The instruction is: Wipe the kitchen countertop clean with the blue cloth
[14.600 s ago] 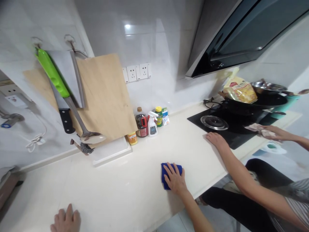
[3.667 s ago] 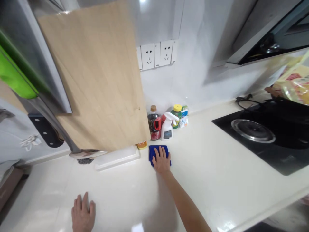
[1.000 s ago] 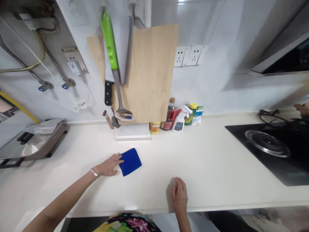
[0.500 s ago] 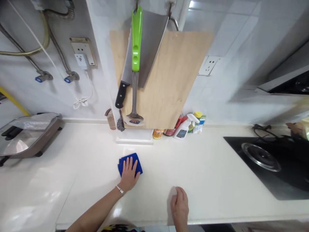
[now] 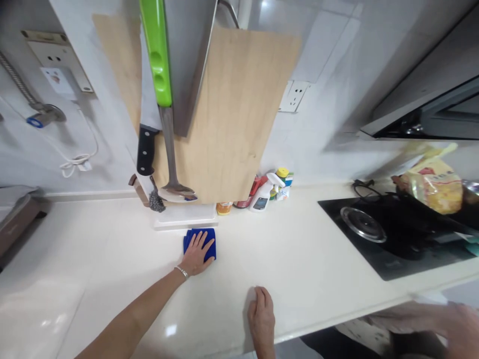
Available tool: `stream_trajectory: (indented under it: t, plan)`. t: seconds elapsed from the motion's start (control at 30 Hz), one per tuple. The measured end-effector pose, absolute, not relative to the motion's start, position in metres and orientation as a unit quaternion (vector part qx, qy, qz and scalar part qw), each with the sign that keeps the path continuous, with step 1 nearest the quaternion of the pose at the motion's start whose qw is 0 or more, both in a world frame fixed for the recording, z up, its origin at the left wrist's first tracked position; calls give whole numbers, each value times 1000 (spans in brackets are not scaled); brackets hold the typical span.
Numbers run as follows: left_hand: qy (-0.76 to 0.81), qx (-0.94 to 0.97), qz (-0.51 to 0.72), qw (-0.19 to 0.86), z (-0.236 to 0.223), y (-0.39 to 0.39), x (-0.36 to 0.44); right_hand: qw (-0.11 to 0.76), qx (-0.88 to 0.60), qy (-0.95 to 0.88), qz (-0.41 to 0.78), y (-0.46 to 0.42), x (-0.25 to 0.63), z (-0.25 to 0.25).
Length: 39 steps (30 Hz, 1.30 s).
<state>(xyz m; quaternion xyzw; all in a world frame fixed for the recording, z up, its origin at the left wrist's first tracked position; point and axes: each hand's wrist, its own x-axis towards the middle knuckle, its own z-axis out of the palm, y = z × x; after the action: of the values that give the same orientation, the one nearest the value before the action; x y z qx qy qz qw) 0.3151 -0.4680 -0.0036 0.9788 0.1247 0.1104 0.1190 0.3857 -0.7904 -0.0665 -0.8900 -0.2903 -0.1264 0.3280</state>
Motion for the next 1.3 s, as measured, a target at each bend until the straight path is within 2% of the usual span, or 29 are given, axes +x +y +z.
stream_trajectory:
  t: [0.2, 0.37, 0.57, 1.0, 1.17, 1.3]
  plan:
    - [151, 972, 118, 137, -11, -477, 360, 327, -896, -276, -116, -789, 386, -63]
    - [166, 969, 123, 138, -12, -486, 362, 341, -893, -269, -120, -793, 387, -64]
    - [164, 971, 132, 117, -13, -462, 305, 346, -885, -284, -128, -801, 393, -73]
    - [276, 943, 179, 53, -2, -334, 121, 310, -893, -295, -139, -800, 387, -64]
    - [314, 932, 176, 40, -1, -290, 95, 318, -898, -261, -153, -792, 367, -69]
    - [335, 925, 177, 31, -5, -283, 99, 308, -898, -261, -173, -776, 338, -78]
